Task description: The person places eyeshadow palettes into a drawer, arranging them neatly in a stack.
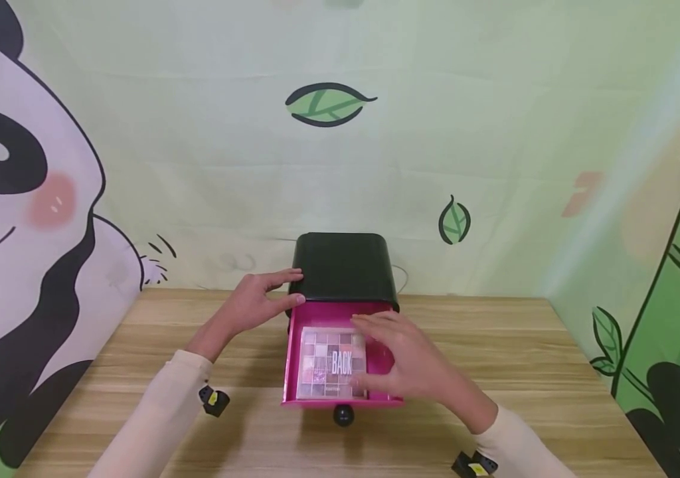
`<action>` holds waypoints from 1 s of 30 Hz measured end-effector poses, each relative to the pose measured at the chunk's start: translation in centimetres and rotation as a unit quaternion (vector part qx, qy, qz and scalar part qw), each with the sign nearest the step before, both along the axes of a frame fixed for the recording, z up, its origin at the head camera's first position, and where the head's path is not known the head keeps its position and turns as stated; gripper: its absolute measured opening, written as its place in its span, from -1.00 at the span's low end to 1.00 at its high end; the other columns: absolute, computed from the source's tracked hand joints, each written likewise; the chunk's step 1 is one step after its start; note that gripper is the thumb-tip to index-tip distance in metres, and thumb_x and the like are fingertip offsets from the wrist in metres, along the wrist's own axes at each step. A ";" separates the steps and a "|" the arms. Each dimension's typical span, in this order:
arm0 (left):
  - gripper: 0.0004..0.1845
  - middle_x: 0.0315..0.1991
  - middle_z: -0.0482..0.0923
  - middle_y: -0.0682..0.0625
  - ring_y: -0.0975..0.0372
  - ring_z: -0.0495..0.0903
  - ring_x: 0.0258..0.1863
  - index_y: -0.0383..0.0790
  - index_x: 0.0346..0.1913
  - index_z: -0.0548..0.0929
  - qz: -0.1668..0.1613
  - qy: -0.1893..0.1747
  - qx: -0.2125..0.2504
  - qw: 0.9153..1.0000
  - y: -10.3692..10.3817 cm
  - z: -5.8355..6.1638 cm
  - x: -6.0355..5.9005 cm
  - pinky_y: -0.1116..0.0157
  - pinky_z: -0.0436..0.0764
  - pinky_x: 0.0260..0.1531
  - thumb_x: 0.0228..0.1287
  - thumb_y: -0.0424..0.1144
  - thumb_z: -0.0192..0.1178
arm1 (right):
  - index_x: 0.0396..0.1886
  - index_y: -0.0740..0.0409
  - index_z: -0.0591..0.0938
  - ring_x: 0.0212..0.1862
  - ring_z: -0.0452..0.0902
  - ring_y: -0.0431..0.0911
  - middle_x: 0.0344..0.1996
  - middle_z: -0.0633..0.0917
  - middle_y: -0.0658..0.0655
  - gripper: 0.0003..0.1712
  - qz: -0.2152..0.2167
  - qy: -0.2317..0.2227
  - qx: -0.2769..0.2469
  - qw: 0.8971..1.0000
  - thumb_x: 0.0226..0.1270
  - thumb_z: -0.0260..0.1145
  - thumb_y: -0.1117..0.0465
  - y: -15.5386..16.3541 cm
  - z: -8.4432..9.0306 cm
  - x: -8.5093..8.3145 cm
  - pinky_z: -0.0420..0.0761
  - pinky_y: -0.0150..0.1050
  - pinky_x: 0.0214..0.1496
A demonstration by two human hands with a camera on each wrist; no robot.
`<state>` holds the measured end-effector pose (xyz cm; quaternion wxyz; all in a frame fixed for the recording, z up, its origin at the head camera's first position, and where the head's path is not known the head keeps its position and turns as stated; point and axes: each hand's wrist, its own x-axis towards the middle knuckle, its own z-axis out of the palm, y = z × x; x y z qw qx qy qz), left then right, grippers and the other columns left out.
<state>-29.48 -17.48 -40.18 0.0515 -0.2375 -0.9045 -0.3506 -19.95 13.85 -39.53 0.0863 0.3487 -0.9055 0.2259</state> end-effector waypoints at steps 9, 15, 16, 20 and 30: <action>-0.34 0.41 0.49 -0.07 -0.08 0.48 0.38 -0.03 0.39 0.58 0.001 -0.004 -0.002 1.000 0.1 0.1 0.1 -0.09 0.54 0.26 0.31 0.17 0.34 | 0.17 0.03 0.72 0.08 0.67 -0.16 0.08 0.76 -0.08 -0.37 0.037 0.053 -0.101 0.993 0.08 0.60 -0.05 -0.2 0.2 3.3 0.72 -0.10 0.07; -0.36 0.39 0.51 -0.07 -0.08 0.50 0.36 -0.02 0.37 0.60 -0.002 0.006 -0.004 1.000 0.0 0.0 -0.1 -0.07 0.55 0.25 0.31 0.16 0.36 | -0.01 0.10 0.78 -0.33 0.65 -0.27 -0.22 0.82 -0.03 -0.57 0.093 0.016 -0.184 0.978 0.22 0.55 -0.03 -0.4 -1.1 5.3 0.64 -0.47 -0.36; -0.36 0.39 0.51 -0.07 -0.08 0.51 0.35 -0.02 0.37 0.60 -0.003 0.007 -0.004 1.000 0.0 0.0 -0.1 -0.07 0.56 0.25 0.31 0.16 0.36 | -0.03 0.10 0.78 -0.36 0.62 -0.28 -0.25 0.82 -0.04 -0.59 0.099 0.005 -0.194 0.976 0.22 0.56 -0.02 -0.5 -1.3 5.7 0.61 -0.50 -0.41; -0.36 0.39 0.51 -0.07 -0.07 0.51 0.35 -0.02 0.37 0.60 -0.004 0.005 -0.002 1.000 0.0 -0.1 -0.1 -0.07 0.56 0.25 0.30 0.17 0.35 | -0.05 0.08 0.80 -0.31 0.62 -0.31 -0.22 0.82 -0.07 -0.61 0.100 -0.051 -0.193 0.975 0.26 0.53 -0.05 -0.5 -2.2 7.1 0.61 -0.52 -0.34; -0.34 0.40 0.50 -0.04 -0.06 0.50 0.36 -0.03 0.37 0.59 -0.006 0.002 0.002 1.000 -0.1 -0.1 -0.2 -0.06 0.54 0.28 0.31 0.21 0.33 | -0.03 -0.05 0.81 -0.29 0.57 -0.33 -0.16 0.79 -0.23 -0.54 -0.003 -0.232 -0.156 0.960 0.28 0.44 -0.24 -0.2 -3.8 8.6 0.67 -0.34 -0.23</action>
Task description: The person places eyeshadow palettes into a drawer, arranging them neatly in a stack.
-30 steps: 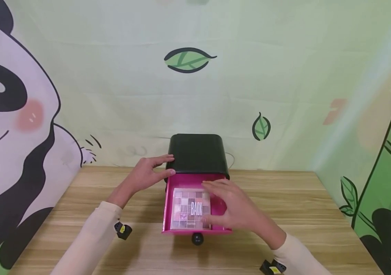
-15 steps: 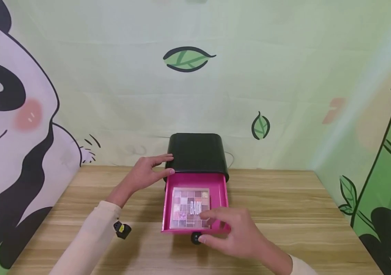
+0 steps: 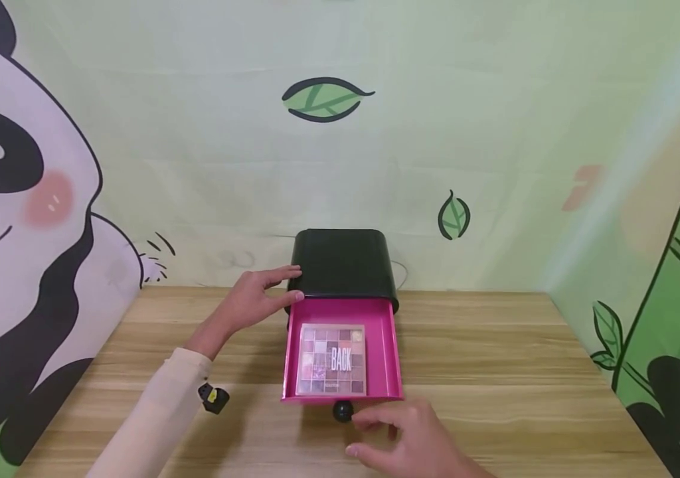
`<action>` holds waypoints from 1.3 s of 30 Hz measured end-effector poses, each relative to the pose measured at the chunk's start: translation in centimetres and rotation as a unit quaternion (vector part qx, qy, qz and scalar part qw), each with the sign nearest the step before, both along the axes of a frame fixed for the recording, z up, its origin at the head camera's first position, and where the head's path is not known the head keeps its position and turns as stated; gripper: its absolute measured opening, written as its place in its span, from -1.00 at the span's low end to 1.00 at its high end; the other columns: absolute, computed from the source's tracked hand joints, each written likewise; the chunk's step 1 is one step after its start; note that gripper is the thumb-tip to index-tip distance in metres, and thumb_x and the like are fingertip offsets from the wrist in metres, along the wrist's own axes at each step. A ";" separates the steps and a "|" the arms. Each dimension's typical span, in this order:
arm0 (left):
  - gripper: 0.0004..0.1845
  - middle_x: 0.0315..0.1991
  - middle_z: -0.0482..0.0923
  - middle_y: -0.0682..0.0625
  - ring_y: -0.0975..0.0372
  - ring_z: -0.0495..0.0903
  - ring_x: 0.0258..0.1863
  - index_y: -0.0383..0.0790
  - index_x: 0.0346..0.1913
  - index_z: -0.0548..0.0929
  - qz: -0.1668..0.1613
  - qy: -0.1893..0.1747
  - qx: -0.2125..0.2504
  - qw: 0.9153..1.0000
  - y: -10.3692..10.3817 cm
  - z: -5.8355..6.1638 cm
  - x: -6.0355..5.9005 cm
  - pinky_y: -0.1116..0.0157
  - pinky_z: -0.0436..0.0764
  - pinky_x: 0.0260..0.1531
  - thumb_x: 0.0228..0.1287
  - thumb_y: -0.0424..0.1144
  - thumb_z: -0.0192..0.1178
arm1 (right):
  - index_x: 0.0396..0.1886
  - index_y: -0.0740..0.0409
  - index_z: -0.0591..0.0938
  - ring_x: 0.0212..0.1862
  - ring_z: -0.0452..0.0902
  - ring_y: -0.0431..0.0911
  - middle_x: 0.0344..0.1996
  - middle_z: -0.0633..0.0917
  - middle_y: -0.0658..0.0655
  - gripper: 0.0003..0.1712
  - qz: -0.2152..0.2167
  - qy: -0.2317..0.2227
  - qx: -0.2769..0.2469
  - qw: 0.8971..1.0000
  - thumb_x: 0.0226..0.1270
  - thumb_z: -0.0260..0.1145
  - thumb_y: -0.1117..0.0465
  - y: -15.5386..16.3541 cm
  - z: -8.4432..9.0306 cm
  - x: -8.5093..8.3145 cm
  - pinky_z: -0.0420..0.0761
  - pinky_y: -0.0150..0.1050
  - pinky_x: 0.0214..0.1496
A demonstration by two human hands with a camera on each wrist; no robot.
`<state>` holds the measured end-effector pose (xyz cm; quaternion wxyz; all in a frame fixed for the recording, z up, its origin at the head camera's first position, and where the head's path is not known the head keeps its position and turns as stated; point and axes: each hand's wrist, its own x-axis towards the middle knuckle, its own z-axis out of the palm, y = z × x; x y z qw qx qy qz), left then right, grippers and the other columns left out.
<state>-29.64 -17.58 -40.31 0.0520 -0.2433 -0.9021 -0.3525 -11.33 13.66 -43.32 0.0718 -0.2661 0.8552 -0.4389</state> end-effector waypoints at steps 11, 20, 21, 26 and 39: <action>-0.35 0.40 0.49 -0.04 -0.06 0.48 0.38 -0.02 0.38 0.59 0.001 -0.007 0.009 1.000 0.1 0.1 0.1 -0.06 0.53 0.28 0.31 0.19 0.34 | -0.13 -0.02 0.82 -0.26 0.66 -0.36 -0.34 0.78 -0.22 -0.61 -0.090 -0.009 -0.027 0.996 0.25 0.49 -0.19 -1.3 -3.1 -0.3 0.69 -0.36 -0.23; -0.35 0.40 0.50 -0.04 -0.05 0.50 0.37 -0.02 0.37 0.60 -0.003 0.001 0.004 1.000 0.1 0.0 0.0 -0.07 0.54 0.28 0.31 0.20 0.34 | -0.12 0.02 0.81 -0.29 0.68 -0.34 -0.33 0.80 -0.17 -0.57 -0.120 -0.024 -0.051 0.991 0.24 0.48 -0.19 -2.5 -4.2 -0.5 0.66 -0.39 -0.24; -0.34 0.40 0.49 -0.04 -0.06 0.49 0.37 -0.02 0.37 0.60 -0.002 0.001 0.004 1.000 0.1 0.0 0.0 -0.07 0.54 0.28 0.30 0.21 0.34 | -0.14 0.02 0.81 -0.30 0.68 -0.33 -0.35 0.80 -0.16 -0.58 -0.126 -0.015 -0.052 0.991 0.24 0.48 -0.19 -2.6 -4.3 -0.5 0.66 -0.39 -0.25; -0.33 0.41 0.49 -0.04 -0.06 0.48 0.38 -0.01 0.38 0.59 0.002 -0.001 0.005 1.000 0.1 0.0 0.0 -0.06 0.54 0.27 0.30 0.22 0.33 | -0.22 0.02 0.82 -0.35 0.66 -0.36 -0.39 0.80 -0.17 -0.60 -0.146 0.017 -0.050 0.988 0.20 0.51 -0.19 -3.1 -4.4 -0.5 0.64 -0.40 -0.30; -0.32 0.42 0.47 -0.04 -0.06 0.47 0.39 0.01 0.39 0.58 0.008 -0.007 0.004 1.000 0.0 -0.1 0.1 -0.07 0.55 0.27 0.30 0.25 0.32 | -0.37 0.04 0.79 -0.41 0.60 -0.41 -0.48 0.78 -0.17 -0.72 -0.166 0.076 -0.065 0.981 0.19 0.57 -0.07 -3.6 -4.2 -0.2 0.65 -0.41 -0.36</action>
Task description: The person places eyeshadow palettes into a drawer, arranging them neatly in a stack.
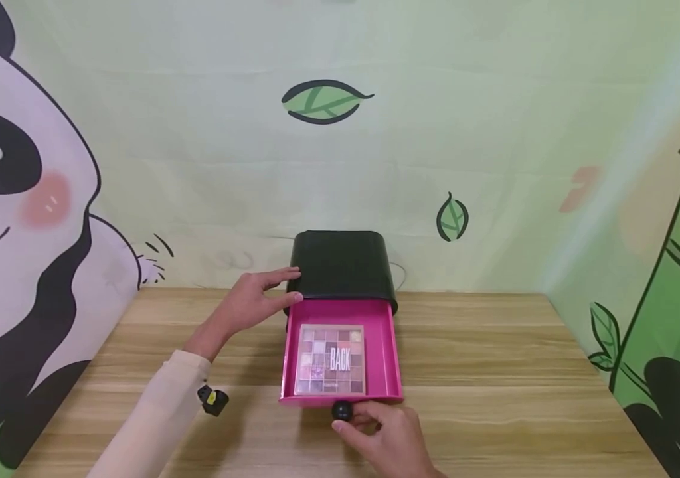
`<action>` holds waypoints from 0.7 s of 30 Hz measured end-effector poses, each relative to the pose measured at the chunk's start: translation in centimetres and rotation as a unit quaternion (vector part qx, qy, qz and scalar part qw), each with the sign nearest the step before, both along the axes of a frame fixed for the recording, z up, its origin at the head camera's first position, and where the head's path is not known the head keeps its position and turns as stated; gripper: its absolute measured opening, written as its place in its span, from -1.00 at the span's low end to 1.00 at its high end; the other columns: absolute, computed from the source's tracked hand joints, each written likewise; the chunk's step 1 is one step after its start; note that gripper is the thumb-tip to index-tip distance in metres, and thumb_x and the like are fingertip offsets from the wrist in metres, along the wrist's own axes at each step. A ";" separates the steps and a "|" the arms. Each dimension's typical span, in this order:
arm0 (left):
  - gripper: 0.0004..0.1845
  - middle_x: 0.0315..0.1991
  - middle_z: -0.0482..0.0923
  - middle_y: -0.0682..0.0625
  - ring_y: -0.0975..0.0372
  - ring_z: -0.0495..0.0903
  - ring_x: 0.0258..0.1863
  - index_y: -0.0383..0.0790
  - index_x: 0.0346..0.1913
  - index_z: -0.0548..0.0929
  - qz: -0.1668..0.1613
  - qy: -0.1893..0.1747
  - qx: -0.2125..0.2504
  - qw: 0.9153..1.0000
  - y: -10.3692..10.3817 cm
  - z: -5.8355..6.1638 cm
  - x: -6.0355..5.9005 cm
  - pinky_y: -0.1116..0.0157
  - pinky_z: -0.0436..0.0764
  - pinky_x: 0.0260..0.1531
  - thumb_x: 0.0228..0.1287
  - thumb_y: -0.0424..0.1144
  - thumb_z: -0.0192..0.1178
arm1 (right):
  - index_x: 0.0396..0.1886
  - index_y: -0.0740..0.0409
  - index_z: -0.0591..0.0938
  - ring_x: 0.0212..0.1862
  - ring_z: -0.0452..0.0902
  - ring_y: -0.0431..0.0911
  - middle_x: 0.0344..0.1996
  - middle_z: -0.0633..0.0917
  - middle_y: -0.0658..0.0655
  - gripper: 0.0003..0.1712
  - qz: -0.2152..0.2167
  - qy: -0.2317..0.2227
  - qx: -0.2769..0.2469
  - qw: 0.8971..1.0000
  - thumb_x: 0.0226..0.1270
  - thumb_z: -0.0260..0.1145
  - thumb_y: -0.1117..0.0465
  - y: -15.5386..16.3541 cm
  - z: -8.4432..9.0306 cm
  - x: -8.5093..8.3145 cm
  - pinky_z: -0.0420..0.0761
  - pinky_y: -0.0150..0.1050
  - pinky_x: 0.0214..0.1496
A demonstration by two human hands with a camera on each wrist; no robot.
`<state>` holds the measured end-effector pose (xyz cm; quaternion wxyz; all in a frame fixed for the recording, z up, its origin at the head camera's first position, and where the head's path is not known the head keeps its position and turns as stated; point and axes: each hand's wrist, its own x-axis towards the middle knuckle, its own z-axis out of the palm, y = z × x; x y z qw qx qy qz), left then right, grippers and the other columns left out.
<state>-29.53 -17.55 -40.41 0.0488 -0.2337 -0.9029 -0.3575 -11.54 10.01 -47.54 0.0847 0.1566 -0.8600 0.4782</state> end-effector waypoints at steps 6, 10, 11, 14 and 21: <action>-0.32 0.41 0.48 -0.06 -0.08 0.47 0.38 -0.01 0.39 0.58 -0.001 0.003 0.002 1.000 -0.1 -0.1 0.1 -0.09 0.55 0.25 0.30 0.21 0.34 | -0.36 -0.01 0.79 -0.37 0.63 -0.37 -0.44 0.77 -0.20 -0.71 -0.005 -0.038 -0.005 0.999 0.18 0.56 -0.11 0.1 1.1 -0.2 0.65 -0.40 -0.32; -0.32 0.42 0.48 -0.05 -0.06 0.47 0.39 -0.01 0.39 0.58 0.001 0.001 -0.004 1.000 -0.1 -0.1 0.0 -0.08 0.55 0.25 0.30 0.23 0.33 | -0.37 0.01 0.80 -0.39 0.65 -0.36 -0.43 0.79 -0.15 -0.74 -0.011 -0.034 -0.014 0.999 0.19 0.57 -0.06 0.2 1.6 -0.6 0.69 -0.39 -0.32; -0.31 0.42 0.48 -0.05 -0.06 0.47 0.39 0.00 0.39 0.58 0.002 0.001 -0.004 1.000 -0.1 -0.1 0.0 -0.08 0.55 0.25 0.29 0.24 0.33 | -0.37 0.01 0.80 -0.39 0.65 -0.36 -0.43 0.79 -0.15 -0.74 -0.012 -0.036 -0.014 0.999 0.19 0.56 -0.06 0.2 1.7 -0.7 0.69 -0.40 -0.31; -0.32 0.42 0.48 -0.04 -0.04 0.47 0.39 0.01 0.39 0.58 0.003 -0.001 -0.006 1.000 -0.1 -0.1 -0.1 -0.07 0.55 0.25 0.29 0.25 0.32 | -0.37 0.01 0.80 -0.40 0.63 -0.36 -0.45 0.78 -0.16 -0.75 -0.017 -0.030 -0.011 0.999 0.20 0.56 -0.06 0.2 2.0 -1.2 0.68 -0.40 -0.31; -0.32 0.42 0.47 -0.05 -0.05 0.47 0.39 0.00 0.38 0.59 0.000 0.001 -0.007 1.000 0.0 -0.1 -0.2 -0.08 0.55 0.25 0.30 0.25 0.32 | -0.40 0.01 0.79 -0.42 0.63 -0.34 -0.49 0.77 -0.16 -0.76 -0.031 -0.008 -0.018 0.999 0.18 0.58 -0.04 0.1 2.0 -2.7 0.68 -0.40 -0.33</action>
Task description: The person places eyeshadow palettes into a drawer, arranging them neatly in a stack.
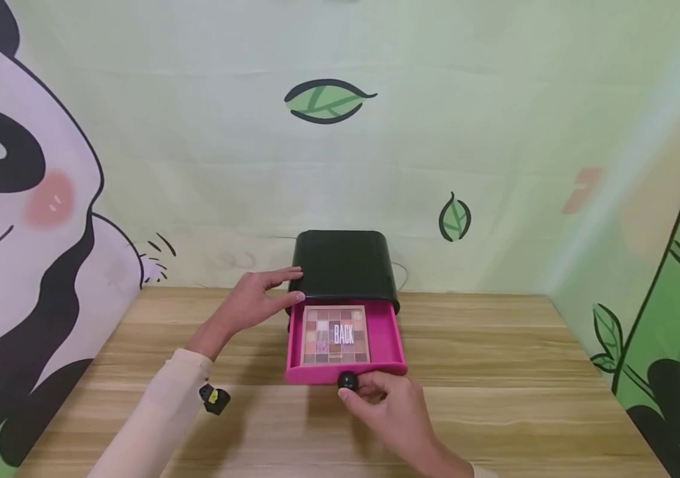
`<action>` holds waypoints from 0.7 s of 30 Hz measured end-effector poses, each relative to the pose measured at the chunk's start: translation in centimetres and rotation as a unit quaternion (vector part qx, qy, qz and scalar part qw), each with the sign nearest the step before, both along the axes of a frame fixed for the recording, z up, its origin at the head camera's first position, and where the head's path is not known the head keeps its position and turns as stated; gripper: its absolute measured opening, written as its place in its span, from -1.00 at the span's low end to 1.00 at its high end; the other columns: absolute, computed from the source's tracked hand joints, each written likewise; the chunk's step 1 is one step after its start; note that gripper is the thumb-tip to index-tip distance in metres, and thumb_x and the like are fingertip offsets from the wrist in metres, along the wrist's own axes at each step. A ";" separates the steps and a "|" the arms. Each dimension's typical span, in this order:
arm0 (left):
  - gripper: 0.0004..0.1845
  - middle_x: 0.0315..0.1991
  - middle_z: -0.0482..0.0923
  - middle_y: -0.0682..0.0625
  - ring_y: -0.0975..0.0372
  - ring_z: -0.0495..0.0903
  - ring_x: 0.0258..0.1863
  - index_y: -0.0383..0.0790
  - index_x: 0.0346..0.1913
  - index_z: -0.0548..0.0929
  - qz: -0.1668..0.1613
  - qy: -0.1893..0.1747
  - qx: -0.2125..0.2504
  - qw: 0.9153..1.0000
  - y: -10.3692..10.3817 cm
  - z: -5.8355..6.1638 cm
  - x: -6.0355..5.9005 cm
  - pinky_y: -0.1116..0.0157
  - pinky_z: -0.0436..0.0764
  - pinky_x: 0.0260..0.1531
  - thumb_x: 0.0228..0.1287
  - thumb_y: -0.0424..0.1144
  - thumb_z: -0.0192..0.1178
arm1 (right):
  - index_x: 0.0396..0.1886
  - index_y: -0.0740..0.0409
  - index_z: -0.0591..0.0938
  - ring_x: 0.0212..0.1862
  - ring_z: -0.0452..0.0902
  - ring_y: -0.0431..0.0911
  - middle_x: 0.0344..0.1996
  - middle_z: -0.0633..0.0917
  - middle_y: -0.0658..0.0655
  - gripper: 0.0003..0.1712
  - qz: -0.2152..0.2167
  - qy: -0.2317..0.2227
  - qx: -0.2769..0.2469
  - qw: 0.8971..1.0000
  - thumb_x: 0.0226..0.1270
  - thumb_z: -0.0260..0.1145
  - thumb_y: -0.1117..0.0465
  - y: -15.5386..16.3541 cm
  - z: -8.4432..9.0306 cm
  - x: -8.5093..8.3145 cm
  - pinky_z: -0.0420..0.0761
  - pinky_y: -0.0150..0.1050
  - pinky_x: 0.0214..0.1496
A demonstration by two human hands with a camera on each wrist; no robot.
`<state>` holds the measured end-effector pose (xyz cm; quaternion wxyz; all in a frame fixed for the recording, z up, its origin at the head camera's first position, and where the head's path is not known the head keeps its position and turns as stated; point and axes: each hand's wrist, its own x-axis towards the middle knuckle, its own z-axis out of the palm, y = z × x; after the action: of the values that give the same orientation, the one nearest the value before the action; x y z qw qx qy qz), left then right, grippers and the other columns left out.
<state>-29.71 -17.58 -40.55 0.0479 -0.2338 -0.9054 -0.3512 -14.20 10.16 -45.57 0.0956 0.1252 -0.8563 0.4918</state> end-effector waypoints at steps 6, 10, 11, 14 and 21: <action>-0.33 0.40 0.49 -0.05 -0.05 0.49 0.37 -0.01 0.37 0.60 -0.005 0.006 0.002 1.000 0.0 0.2 0.0 -0.08 0.54 0.27 0.30 0.23 0.32 | -0.41 0.00 0.79 -0.44 0.65 -0.35 -0.49 0.78 -0.14 -0.78 -0.003 0.020 -0.008 1.000 0.17 0.58 -0.02 -0.2 0.1 -1.4 0.68 -0.40 -0.36; -0.35 0.40 0.49 -0.05 -0.05 0.50 0.37 -0.02 0.37 0.60 -0.004 0.004 0.001 1.000 -0.1 0.2 0.0 -0.08 0.54 0.27 0.31 0.21 0.33 | -0.41 0.00 0.79 -0.44 0.66 -0.35 -0.50 0.77 -0.15 -0.75 -0.004 0.020 -0.003 1.000 0.18 0.58 -0.05 -0.5 0.4 -2.3 0.69 -0.40 -0.35; -0.35 0.40 0.49 -0.05 -0.05 0.50 0.36 -0.02 0.37 0.60 -0.004 0.004 0.001 1.000 -0.1 0.2 0.0 -0.08 0.54 0.26 0.31 0.21 0.33 | -0.41 0.00 0.79 -0.44 0.66 -0.35 -0.50 0.77 -0.16 -0.75 -0.004 0.019 0.000 1.000 0.18 0.57 -0.06 -0.5 0.4 -2.5 0.69 -0.40 -0.34; -0.35 0.39 0.50 -0.04 -0.05 0.51 0.36 -0.01 0.36 0.61 -0.004 0.004 0.003 1.000 -0.1 0.2 0.0 -0.08 0.55 0.26 0.30 0.21 0.33 | -0.40 0.02 0.79 -0.43 0.67 -0.34 -0.50 0.77 -0.15 -0.75 -0.004 0.017 0.004 1.000 0.19 0.57 -0.05 -0.6 0.6 -3.1 0.69 -0.40 -0.34; -0.36 0.39 0.51 -0.03 -0.02 0.52 0.35 -0.01 0.36 0.61 -0.011 0.013 -0.001 1.000 -0.2 0.2 0.0 -0.07 0.54 0.27 0.32 0.22 0.31 | -0.43 0.05 0.79 -0.46 0.67 -0.33 -0.51 0.77 -0.10 -0.81 -0.017 0.024 0.010 1.000 0.17 0.58 0.05 -0.8 0.9 -4.6 0.68 -0.39 -0.38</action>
<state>-29.75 -17.78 -40.34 0.0556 -0.2484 -0.9023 -0.3480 -18.80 9.41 -44.68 0.1227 0.1234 -0.8605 0.4788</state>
